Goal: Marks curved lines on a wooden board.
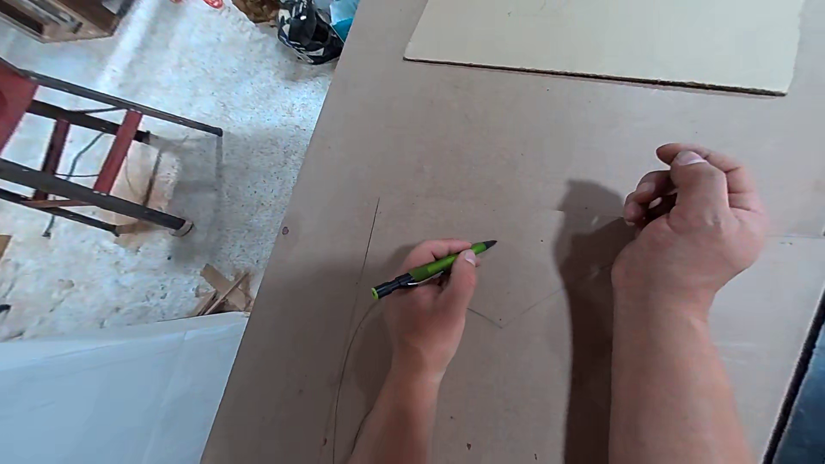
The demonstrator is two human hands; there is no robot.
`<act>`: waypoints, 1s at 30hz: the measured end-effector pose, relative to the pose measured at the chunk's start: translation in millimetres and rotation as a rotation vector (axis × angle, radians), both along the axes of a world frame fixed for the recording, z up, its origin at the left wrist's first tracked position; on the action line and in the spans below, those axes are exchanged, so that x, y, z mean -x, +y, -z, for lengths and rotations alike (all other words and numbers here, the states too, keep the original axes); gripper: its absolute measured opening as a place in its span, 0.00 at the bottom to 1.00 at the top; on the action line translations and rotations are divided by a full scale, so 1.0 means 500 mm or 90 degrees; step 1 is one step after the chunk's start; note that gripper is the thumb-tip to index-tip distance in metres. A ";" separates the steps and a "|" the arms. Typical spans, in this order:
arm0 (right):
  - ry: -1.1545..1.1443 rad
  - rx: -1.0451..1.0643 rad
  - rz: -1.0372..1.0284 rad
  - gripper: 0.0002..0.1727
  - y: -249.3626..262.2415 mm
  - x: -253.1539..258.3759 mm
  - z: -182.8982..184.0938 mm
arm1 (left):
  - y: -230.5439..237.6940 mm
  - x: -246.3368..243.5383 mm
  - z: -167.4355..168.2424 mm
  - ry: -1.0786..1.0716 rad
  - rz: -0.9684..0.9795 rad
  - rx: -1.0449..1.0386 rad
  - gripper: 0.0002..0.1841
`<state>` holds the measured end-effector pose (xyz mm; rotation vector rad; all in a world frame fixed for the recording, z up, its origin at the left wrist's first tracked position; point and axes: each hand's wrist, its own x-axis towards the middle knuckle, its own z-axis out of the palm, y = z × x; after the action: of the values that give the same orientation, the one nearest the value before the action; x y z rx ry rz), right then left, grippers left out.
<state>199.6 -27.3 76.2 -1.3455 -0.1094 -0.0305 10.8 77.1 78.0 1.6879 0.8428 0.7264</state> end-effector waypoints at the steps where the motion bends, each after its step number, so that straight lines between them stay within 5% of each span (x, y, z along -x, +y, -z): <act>1: 0.003 0.000 0.001 0.12 0.000 0.000 -0.001 | -0.009 -0.002 0.001 -0.008 0.019 -0.002 0.06; 17: 0.005 -0.004 -0.001 0.12 0.000 0.001 -0.001 | 0.009 0.001 -0.003 0.003 -0.008 0.011 0.05; 26: -0.005 0.003 -0.005 0.12 -0.001 0.000 0.001 | 0.090 0.017 0.003 0.022 -0.125 -0.017 0.06; 30: 0.002 0.005 0.004 0.11 -0.001 0.001 0.000 | 0.083 0.029 -0.001 0.013 -0.018 -0.036 0.07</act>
<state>199.1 -27.7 76.2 -1.3543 -0.1033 -0.0335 -3.6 118.4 78.6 1.7397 0.8693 0.7600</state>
